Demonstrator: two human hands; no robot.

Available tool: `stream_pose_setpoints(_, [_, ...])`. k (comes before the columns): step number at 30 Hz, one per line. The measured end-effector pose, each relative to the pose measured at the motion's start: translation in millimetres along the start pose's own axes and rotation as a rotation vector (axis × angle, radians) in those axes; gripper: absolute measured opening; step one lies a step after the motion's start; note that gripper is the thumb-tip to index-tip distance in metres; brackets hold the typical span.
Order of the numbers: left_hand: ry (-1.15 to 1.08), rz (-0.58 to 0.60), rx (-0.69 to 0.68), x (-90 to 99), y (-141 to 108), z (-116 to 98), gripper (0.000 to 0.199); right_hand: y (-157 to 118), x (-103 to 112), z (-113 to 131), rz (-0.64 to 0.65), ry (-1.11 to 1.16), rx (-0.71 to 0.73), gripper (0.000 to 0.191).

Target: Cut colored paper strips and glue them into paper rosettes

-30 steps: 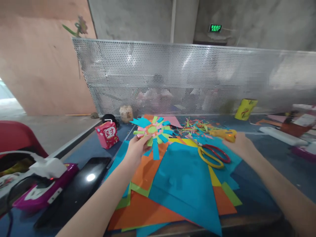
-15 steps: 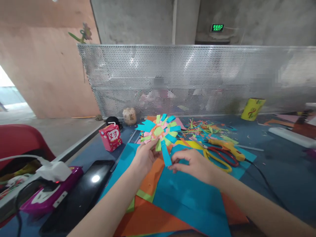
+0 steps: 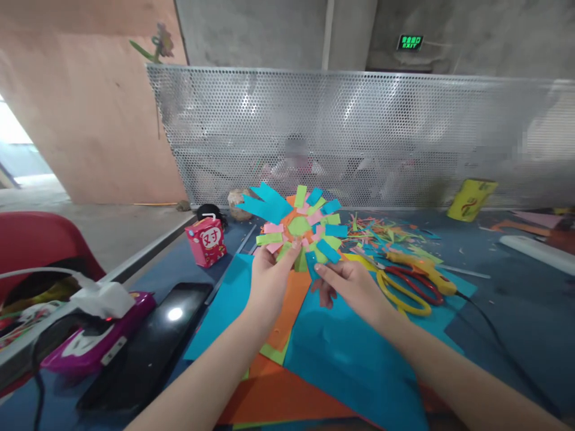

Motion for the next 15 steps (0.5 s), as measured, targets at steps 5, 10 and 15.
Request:
stream_pose_setpoints(5, [0.077, -0.031, -0.016, 0.1, -1.5, 1.5, 0.017, -2.0, -3.9, -2.2, -0.034, 0.164, -0.083, 0.05])
stream_pose_setpoints(10, [0.083, -0.048, 0.002, 3.6, 1.3, 4.2, 0.026, -6.5, -7.3, -5.9, 0.05, 0.35, -0.097, 0.045])
stream_pose_setpoints(15, [0.092, -0.103, 0.015, 4.7, 2.9, 5.3, 0.026, -8.7, -7.8, -6.3, 0.136, 0.373, -0.003, 0.036])
Point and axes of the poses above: each hand's wrist, its own y-axis towards the middle knuckle, its own x-axis out of the back of the hand, z = x × y, the point moved 1 cm from there along y, towards the middle knuckle, and after that the axes turned 5 degrees about z, right-handed, at the moved point
